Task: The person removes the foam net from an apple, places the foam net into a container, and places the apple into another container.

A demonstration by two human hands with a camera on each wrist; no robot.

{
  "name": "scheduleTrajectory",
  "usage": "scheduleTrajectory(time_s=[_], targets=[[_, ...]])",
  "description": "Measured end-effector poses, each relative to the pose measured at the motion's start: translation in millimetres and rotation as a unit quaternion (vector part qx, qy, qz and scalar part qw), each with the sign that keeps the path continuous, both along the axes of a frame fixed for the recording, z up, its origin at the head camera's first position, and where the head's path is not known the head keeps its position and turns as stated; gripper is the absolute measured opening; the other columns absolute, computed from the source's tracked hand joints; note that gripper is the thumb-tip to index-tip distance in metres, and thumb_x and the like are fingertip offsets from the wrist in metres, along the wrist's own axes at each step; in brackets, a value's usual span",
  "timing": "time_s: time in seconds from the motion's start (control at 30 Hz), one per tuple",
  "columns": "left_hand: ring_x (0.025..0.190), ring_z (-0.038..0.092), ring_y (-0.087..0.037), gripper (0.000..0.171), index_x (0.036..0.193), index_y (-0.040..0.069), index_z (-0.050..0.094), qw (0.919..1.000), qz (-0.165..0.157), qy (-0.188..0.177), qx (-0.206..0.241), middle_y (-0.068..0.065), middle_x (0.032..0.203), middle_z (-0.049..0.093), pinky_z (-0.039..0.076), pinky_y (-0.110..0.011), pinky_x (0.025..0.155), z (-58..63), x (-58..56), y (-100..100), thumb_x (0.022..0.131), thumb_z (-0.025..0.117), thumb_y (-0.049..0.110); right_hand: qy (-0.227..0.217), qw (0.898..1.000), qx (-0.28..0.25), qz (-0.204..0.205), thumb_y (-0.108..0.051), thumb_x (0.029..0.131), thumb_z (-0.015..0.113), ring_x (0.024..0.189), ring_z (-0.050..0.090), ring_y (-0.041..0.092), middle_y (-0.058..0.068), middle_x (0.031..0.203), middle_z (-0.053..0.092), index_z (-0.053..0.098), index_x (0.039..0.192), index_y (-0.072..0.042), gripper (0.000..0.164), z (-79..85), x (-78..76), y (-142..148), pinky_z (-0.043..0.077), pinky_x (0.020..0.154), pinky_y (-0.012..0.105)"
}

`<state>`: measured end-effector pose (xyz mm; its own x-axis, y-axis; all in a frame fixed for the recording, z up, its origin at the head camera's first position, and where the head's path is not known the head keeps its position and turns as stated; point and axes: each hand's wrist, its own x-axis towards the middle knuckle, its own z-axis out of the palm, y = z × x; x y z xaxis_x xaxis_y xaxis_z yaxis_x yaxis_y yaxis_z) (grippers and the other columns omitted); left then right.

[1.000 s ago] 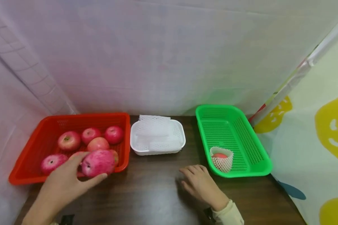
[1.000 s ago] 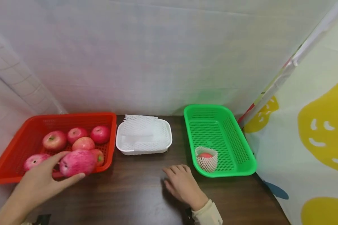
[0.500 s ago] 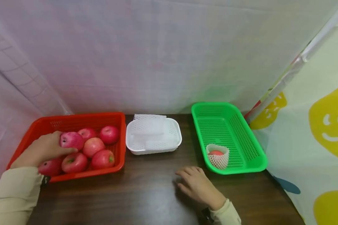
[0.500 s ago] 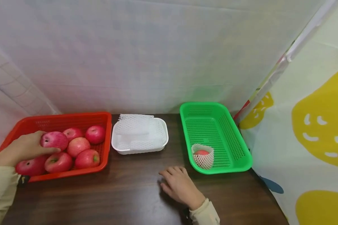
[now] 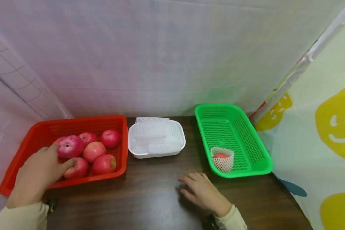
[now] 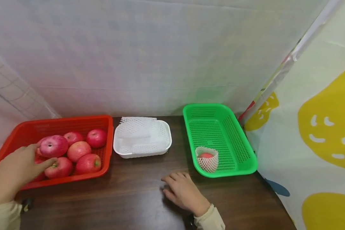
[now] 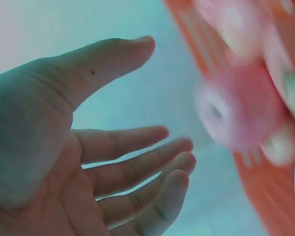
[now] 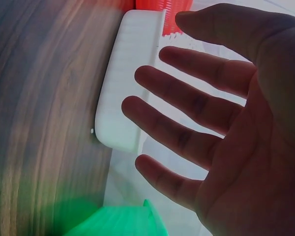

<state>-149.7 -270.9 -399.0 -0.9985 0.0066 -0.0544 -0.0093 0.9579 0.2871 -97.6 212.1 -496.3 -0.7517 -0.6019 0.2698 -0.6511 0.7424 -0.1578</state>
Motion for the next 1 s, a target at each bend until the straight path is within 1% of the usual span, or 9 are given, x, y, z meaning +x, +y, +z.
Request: scheduleTrajectory(time_s=[0.17,0.27,0.4,0.47,0.6,0.73,0.83,0.9,1.0], targets=[[0.095,0.058,-0.049,0.081,0.126,-0.004,0.057,0.9995,0.012,-0.026,0.017,-0.032,0.113,0.06,0.047,-0.067,0.072,-1.5,49.0,57,0.083,0.072,0.062,0.002,1.0,-0.006,0.01,-0.029,0.088,0.077,0.101,0.062,0.02,0.0,0.111,0.067,0.067,0.119,-0.015,0.036,1.8,1.9,-3,0.047,0.088,0.043],[0.101,0.06,-0.046,0.085,0.129,0.001,0.059,0.9964,0.009,-0.076,0.035,-0.026,0.119,0.062,0.048,-0.066,0.076,-10.9,69.6,86,0.078,0.072,0.068,-0.003,1.0,-0.005,0.016,-0.03,0.088,0.075,0.1,0.062,0.02,-0.001,0.11,0.067,0.067,0.119,-0.015,0.035,2.6,3.0,-5,0.048,0.087,0.043],[0.108,0.06,-0.042,0.086,0.13,0.007,0.062,0.9886,0.0,-0.136,0.066,-0.019,0.123,0.063,0.049,-0.067,0.079,-27.9,87.3,112,0.075,0.071,0.073,-0.009,1.0,-0.004,0.024,-0.03,0.089,0.074,0.099,0.062,0.019,-0.002,0.11,0.067,0.066,0.119,-0.015,0.034,3.2,5.1,-9,0.048,0.085,0.042],[0.108,0.061,-0.04,0.086,0.129,0.008,0.063,0.983,-0.005,-0.166,0.077,-0.016,0.121,0.064,0.049,-0.066,0.08,-34.0,90.1,120,0.073,0.073,0.073,-0.016,1.0,-0.005,0.025,-0.03,0.089,0.074,0.1,0.062,0.019,-0.001,0.11,0.067,0.066,0.12,-0.015,0.035,4.2,5.0,-9,0.049,0.085,0.042],[0.108,0.061,-0.037,0.08,0.127,0.009,0.065,0.9787,-0.017,-0.185,0.088,-0.013,0.121,0.064,0.049,-0.064,0.082,-37.9,88.9,131,0.073,0.077,0.068,-0.007,0.999,-0.008,0.033,-0.027,0.086,0.078,0.102,0.063,0.021,0.002,0.112,0.067,0.067,0.12,-0.012,0.039,16.2,-2.1,2,0.052,0.086,0.042],[0.108,0.061,-0.037,0.076,0.125,0.011,0.066,0.9813,-0.03,-0.169,0.087,-0.012,0.121,0.064,0.049,-0.065,0.083,-38.3,87.8,135,0.073,0.078,0.065,0.048,0.998,-0.006,0.039,-0.022,0.081,0.083,0.096,0.064,0.023,0.006,0.108,0.067,0.066,0.12,-0.006,0.045,46.2,-22.1,30,0.055,0.081,0.041],[0.106,0.062,-0.035,0.072,0.124,0.012,0.067,0.9819,-0.041,-0.159,0.094,-0.01,0.119,0.065,0.049,-0.064,0.084,-39.7,89.2,138,0.074,0.079,0.063,0.076,0.997,0.022,0.012,-0.018,0.078,0.086,0.092,0.064,0.028,0.011,0.109,0.065,0.064,0.123,-0.003,0.052,72.3,-39.7,55,0.055,0.077,0.044],[0.106,0.063,-0.033,0.069,0.123,0.013,0.067,0.9819,-0.051,-0.152,0.1,-0.008,0.118,0.066,0.05,-0.062,0.085,-41.1,90.9,139,0.075,0.08,0.061,0.067,0.996,0.062,-0.016,-0.018,0.077,0.087,0.095,0.063,0.033,0.015,0.113,0.064,0.061,0.128,-0.002,0.059,87.0,-50.5,70,0.054,0.078,0.047],[0.106,0.063,-0.031,0.066,0.122,0.014,0.067,0.981,-0.064,-0.147,0.109,-0.005,0.116,0.066,0.05,-0.061,0.085,-43.3,92.0,142,0.076,0.081,0.058,0.003,0.988,0.143,-0.049,-0.02,0.076,0.089,0.105,0.059,0.042,0.023,0.125,0.058,0.053,0.137,0.0,0.074,100.4,-63.6,87,0.052,0.086,0.053]])
